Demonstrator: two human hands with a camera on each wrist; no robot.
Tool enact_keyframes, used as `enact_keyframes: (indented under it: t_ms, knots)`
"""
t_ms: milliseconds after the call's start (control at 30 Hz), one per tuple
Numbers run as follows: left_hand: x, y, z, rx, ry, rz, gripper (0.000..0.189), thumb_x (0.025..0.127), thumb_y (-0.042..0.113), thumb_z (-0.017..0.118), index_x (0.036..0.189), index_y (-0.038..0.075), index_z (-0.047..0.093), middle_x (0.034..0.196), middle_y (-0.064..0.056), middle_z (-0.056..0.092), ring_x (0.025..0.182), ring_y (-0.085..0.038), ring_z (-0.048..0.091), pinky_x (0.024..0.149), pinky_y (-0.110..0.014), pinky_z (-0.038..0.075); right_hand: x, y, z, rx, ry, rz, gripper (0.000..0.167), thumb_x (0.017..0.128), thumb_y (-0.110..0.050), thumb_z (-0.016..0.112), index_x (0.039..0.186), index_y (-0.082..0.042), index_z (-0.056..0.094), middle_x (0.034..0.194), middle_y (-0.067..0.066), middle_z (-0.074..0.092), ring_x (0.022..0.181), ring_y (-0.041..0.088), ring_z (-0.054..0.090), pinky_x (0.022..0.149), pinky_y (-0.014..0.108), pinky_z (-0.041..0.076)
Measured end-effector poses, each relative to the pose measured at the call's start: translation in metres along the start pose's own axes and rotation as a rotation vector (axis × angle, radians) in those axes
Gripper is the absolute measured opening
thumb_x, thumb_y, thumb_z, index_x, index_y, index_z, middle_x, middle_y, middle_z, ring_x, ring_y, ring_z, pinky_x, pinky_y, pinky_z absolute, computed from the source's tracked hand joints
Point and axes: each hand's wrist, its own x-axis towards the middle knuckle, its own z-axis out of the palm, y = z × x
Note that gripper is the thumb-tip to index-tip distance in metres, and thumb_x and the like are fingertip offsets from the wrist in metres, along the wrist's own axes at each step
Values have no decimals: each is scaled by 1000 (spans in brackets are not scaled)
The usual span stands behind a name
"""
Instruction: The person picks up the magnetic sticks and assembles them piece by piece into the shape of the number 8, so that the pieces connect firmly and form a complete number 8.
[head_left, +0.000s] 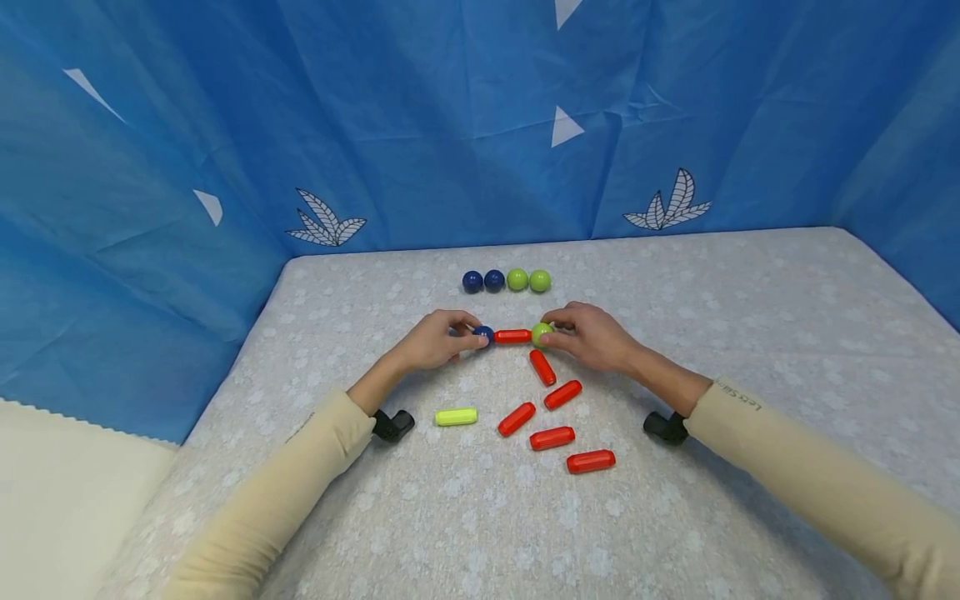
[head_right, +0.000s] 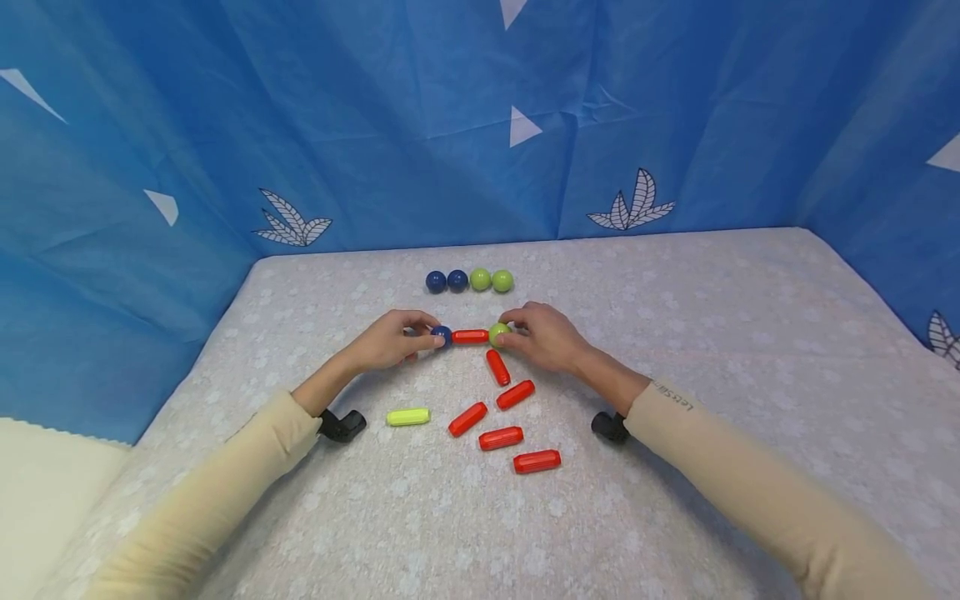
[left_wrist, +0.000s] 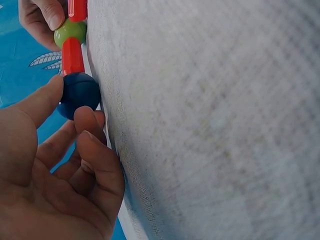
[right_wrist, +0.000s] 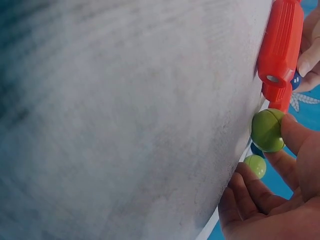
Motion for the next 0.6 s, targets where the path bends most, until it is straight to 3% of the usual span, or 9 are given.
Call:
enact_keyframes:
  t_ms: [333, 533, 600]
  knots:
    - [-3, -3, -2, -7, 3, 15, 40, 95, 28, 69, 128, 6, 61, 100, -8, 64, 68, -21, 61, 61, -32, 47, 1, 1, 1, 10, 0, -17, 36, 94, -25, 69, 124, -4, 67, 106, 10, 64, 94, 26, 55, 84, 43, 46]
    - [-14, 4, -4, -7, 81, 69, 41, 95, 27, 69, 130, 8, 59, 93, -6, 61, 63, -19, 54, 59, -32, 44, 1, 2, 0, 10, 0, -11, 36, 94, -25, 70, 124, -4, 67, 106, 10, 64, 94, 26, 55, 85, 43, 46]
    - [-20, 9, -2, -26, 79, 105, 38, 95, 26, 69, 128, 8, 60, 90, -6, 60, 59, -20, 50, 56, -32, 42, 1, 2, 0, 13, 0, -7, 36, 94, -25, 70, 124, -4, 67, 106, 10, 64, 94, 26, 55, 85, 43, 46]
